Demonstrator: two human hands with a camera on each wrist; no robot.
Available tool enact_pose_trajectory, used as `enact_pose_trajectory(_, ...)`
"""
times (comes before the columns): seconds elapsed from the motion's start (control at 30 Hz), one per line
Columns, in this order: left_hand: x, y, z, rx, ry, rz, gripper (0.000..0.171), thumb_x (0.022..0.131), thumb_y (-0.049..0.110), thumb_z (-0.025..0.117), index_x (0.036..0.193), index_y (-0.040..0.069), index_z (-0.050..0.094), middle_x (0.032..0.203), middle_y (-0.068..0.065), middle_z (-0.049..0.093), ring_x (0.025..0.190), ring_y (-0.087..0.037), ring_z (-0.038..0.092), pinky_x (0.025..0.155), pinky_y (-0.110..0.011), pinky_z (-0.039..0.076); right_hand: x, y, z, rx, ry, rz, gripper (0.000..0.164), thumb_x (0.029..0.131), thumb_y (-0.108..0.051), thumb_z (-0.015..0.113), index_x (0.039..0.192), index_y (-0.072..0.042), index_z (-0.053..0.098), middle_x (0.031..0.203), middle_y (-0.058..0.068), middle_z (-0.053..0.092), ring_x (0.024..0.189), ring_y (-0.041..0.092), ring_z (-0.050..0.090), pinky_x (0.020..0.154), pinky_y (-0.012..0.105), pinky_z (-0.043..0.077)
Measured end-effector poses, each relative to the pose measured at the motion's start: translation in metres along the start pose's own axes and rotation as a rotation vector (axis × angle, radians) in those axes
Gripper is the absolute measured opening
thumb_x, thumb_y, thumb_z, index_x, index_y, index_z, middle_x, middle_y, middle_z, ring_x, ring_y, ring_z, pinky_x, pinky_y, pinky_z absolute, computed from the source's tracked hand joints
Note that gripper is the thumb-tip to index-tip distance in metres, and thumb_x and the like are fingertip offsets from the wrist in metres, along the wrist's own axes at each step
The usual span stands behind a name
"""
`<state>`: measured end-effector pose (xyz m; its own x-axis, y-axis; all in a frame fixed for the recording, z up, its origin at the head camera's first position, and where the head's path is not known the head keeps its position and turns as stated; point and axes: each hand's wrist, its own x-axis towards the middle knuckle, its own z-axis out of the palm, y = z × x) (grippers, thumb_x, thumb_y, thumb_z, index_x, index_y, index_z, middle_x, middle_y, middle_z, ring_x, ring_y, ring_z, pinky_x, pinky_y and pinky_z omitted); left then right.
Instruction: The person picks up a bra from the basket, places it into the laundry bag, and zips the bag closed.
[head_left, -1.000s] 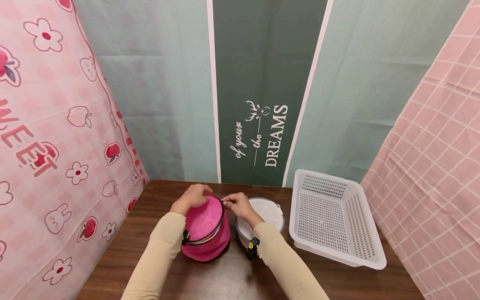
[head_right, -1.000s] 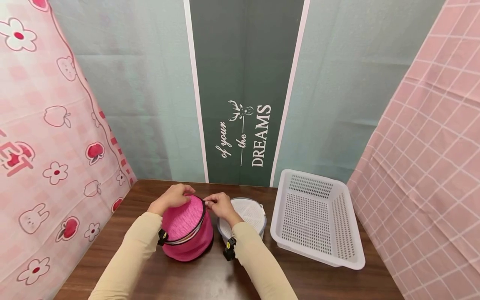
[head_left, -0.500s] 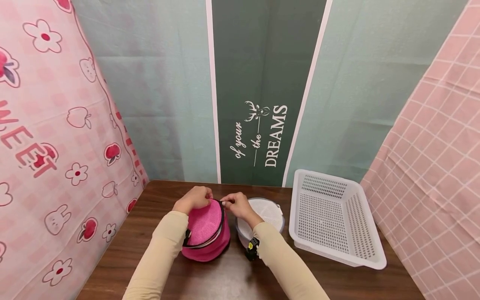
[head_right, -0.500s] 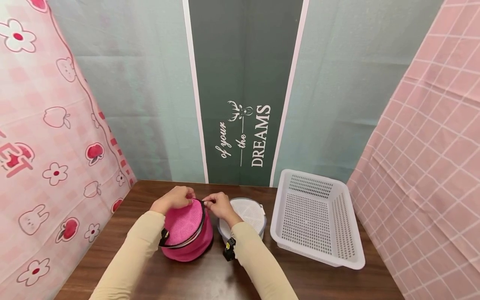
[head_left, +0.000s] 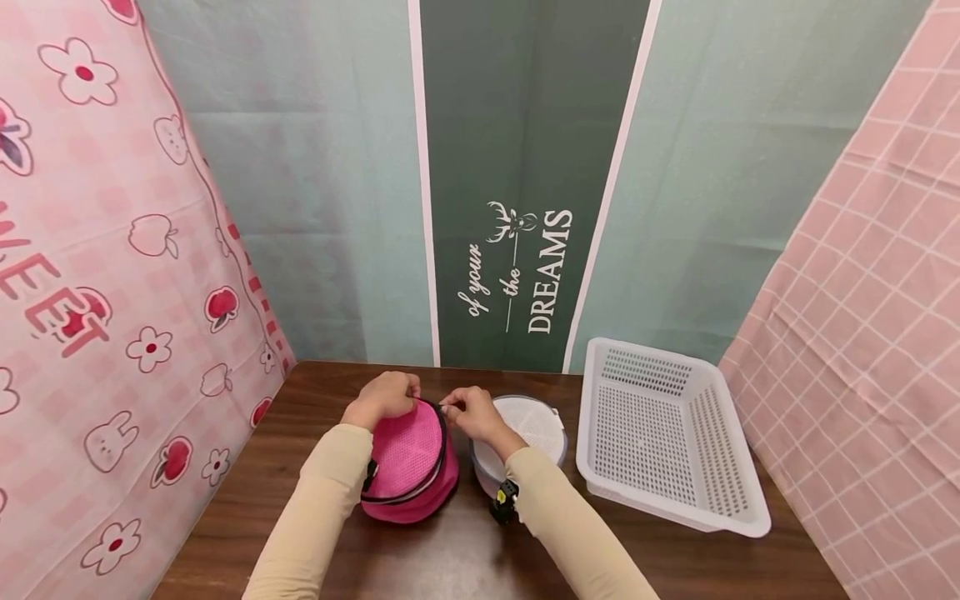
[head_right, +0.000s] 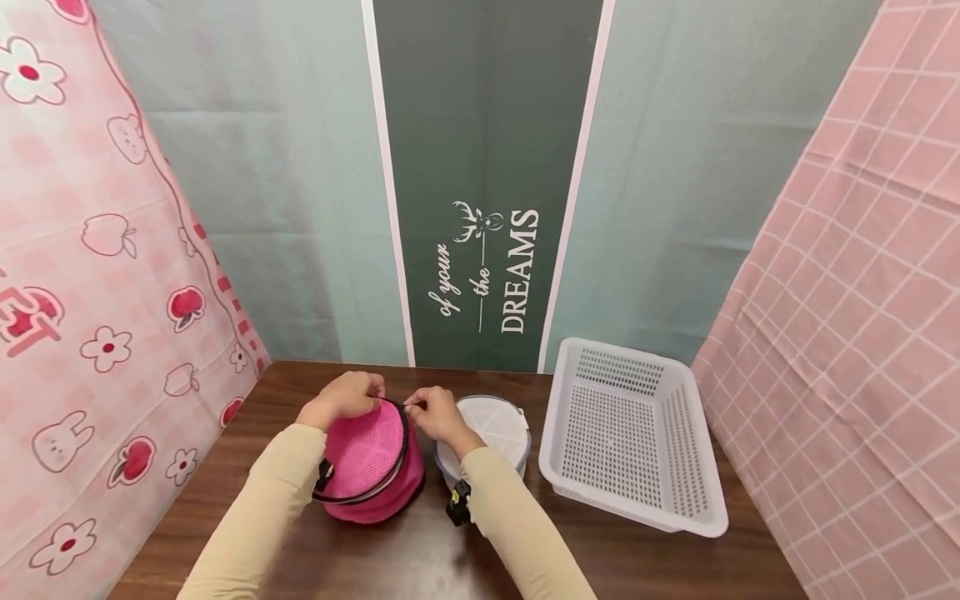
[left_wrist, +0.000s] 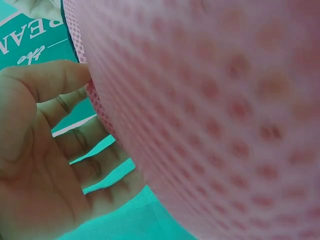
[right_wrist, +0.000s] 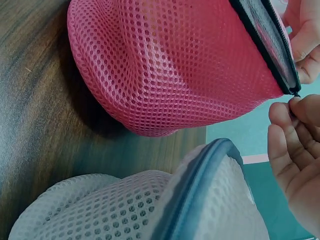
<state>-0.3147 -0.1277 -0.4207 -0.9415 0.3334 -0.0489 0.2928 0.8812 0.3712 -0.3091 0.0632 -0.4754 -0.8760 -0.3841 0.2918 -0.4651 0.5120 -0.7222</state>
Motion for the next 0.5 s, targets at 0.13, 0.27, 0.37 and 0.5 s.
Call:
enact_pose_trajectory(0.13, -0.001, -0.001, -0.002, 0.041, -0.008, -0.053, 0.008, 0.077, 0.011, 0.058, 0.076, 0.020, 0.058, 0.069, 0.002, 0.052, 0.067, -0.017, 0.048, 0.052, -0.033, 0.037, 0.000, 0.000, 0.001, -0.028, 0.021, 0.000, 0.008, 0.085, -0.006, 0.064, 0.086, -0.004, 0.071, 0.061, -0.006, 0.059, 0.055, 0.003, 0.053, 0.056, 0.021, 0.045)
enact_pose_trajectory(0.27, -0.003, -0.005, -0.003, 0.057, 0.012, -0.096, 0.007, 0.078, 0.015, 0.057, 0.075, 0.021, 0.057, 0.070, 0.001, 0.052, 0.067, -0.018, 0.049, 0.051, -0.035, 0.037, -0.001, 0.000, 0.003, -0.044, 0.034, 0.007, 0.007, 0.085, -0.008, 0.064, 0.086, -0.006, 0.071, 0.061, -0.008, 0.059, 0.056, 0.002, 0.053, 0.055, 0.021, 0.044)
enact_pose_trajectory(0.37, -0.005, -0.010, -0.003, 0.063, 0.028, -0.125, 0.007, 0.079, 0.016, 0.056, 0.075, 0.022, 0.055, 0.072, 0.002, 0.053, 0.068, -0.019, 0.049, 0.050, -0.036, 0.037, -0.002, 0.000, 0.003, -0.044, 0.031, 0.009, 0.007, 0.085, -0.008, 0.064, 0.085, -0.006, 0.071, 0.061, -0.008, 0.058, 0.056, 0.002, 0.053, 0.054, 0.020, 0.044)
enact_pose_trajectory(0.5, -0.008, -0.017, -0.004, 0.063, 0.049, -0.153, 0.007, 0.079, 0.016, 0.053, 0.075, 0.022, 0.054, 0.072, 0.000, 0.053, 0.067, -0.020, 0.049, 0.050, -0.037, 0.037, -0.004, -0.001, 0.003, -0.039, 0.029, 0.009, 0.007, 0.085, -0.006, 0.064, 0.085, -0.005, 0.070, 0.062, -0.007, 0.059, 0.055, 0.002, 0.053, 0.054, 0.020, 0.045)
